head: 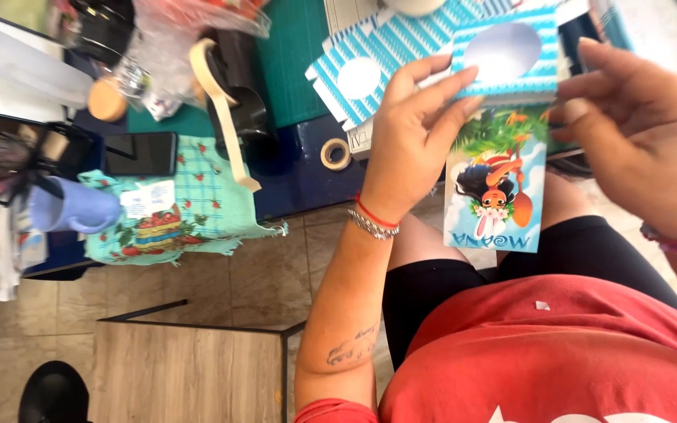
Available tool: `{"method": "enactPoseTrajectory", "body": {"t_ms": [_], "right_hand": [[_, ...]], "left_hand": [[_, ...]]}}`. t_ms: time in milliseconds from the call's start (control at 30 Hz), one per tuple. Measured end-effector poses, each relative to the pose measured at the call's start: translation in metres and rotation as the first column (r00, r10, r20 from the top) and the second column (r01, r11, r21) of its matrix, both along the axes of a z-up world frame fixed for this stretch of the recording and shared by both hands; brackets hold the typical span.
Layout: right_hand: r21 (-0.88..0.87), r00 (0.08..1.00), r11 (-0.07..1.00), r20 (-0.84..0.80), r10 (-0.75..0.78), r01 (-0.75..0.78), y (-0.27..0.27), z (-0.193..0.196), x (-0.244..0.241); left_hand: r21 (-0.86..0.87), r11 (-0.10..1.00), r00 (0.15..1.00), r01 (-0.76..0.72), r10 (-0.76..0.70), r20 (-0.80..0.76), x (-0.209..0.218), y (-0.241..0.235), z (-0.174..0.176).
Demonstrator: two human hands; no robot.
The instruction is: Assembling small printed paper boxes by folding and applying adhesive tape
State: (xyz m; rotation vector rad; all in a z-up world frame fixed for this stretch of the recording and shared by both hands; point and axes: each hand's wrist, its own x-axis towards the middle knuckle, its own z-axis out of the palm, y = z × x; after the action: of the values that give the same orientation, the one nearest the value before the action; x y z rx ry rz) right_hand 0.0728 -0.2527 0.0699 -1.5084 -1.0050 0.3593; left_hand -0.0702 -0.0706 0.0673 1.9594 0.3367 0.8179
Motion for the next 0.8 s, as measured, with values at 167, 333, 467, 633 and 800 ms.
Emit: {"method": "enactPoseTrajectory", "body": {"t_ms": [167,333,467,633,800], "right_hand": [[-0.066,0.987,0.995,0.144,-0.068,0.078,-0.02,0.017,0.007],[-0.151,0.99,0.988,-0.139,0.018,-0.039,-0.044,0.033,0.024],[-0.283,0.99,0.952,-0.109,0.089,-0.116,-0.06,0.064,0.031],[-0.46,0.962,0.852,-0.023,0.271,-0.251,-0.063,0.087,0.038],[-0.442,0.953,0.892,0.218,0.211,-0.097,-0.064,0.056,0.106]], "left_hand": [[0.174,0.985,0.998,-0.003,0.013,-0.053,-0.007,-0.035,0.022],[0.112,0.961,0.95,0.254,-0.226,-0.215,-0.011,-0.062,0.031],[0.352,0.896,0.931,0.272,-0.153,-0.33,-0.016,-0.088,0.065],[0.369,0.923,0.935,0.107,0.032,-0.353,-0.005,-0.115,0.075],[-0.115,0.992,0.99,-0.054,0.039,-0.133,-0.006,-0.114,0.021]]}}
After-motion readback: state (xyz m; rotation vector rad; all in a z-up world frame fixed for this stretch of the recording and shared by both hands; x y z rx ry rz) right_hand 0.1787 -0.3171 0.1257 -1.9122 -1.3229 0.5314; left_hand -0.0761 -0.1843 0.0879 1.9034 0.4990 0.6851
